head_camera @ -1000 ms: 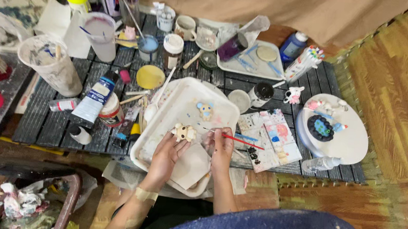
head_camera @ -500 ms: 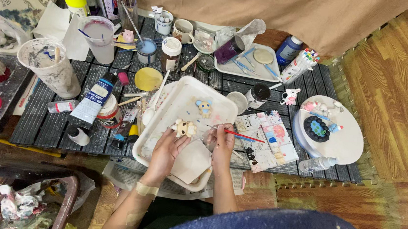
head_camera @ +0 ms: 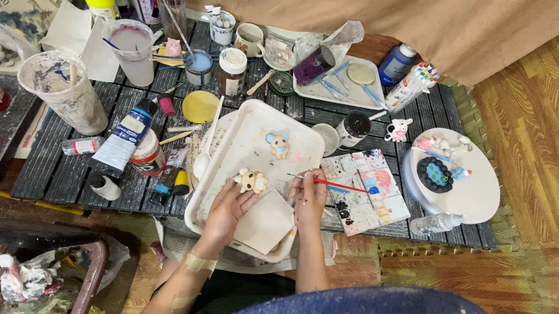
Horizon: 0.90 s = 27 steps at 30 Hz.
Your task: The person paints a small figurine using a red paintbrush, applying black paint to the eyes and nose. They repeatedly dip the brush into a paint palette and carefully detail the figurine's face.
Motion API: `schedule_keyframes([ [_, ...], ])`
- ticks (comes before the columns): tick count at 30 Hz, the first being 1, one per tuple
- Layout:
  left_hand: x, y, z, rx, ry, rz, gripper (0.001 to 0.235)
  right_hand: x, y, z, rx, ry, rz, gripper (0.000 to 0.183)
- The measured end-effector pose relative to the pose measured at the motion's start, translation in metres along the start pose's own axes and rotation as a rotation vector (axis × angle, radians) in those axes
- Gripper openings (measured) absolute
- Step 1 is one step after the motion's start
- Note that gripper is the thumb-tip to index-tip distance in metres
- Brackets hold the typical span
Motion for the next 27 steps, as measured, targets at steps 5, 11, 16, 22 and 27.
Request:
schedule_keyframes([
  [5, -0.012, 0.005, 0.006, 0.01, -0.02, -0.082, 0.064, 0.006, 0.0, 0.002, 0.005, 0.014, 0.007, 0.009],
  [11, -0.03, 0.024, 0.032, -0.042, -0.043, -0.178, 0.051, -0.014, 0.005, -0.008, -0.053, 0.092, 0.007, 0.013],
  [16, -0.023, 0.022, 0.023, -0.058, -0.084, -0.154, 0.046, -0.043, 0.03, -0.041, 0.089, 0.199, -0.018, 0.011],
  [22, -0.013, 0.02, 0.0, -0.002, -0.02, -0.201, 0.045, -0.05, 0.05, -0.037, 0.158, 0.228, -0.044, 0.007],
  [27, -0.015, 0.028, -0.003, 0.04, -0.021, -0.262, 0.045, -0.05, 0.057, -0.026, 0.216, 0.249, -0.128, 0.01],
])
Point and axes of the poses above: each hand's wrist, its own y-axis away from the middle knuckle, its own x-axis out of the back of the hand, z = x × y, the point moved 6 cm from there along -y, towards the middle knuckle, and after that the axes turned 2 degrees about z, right-handed, at the moved point
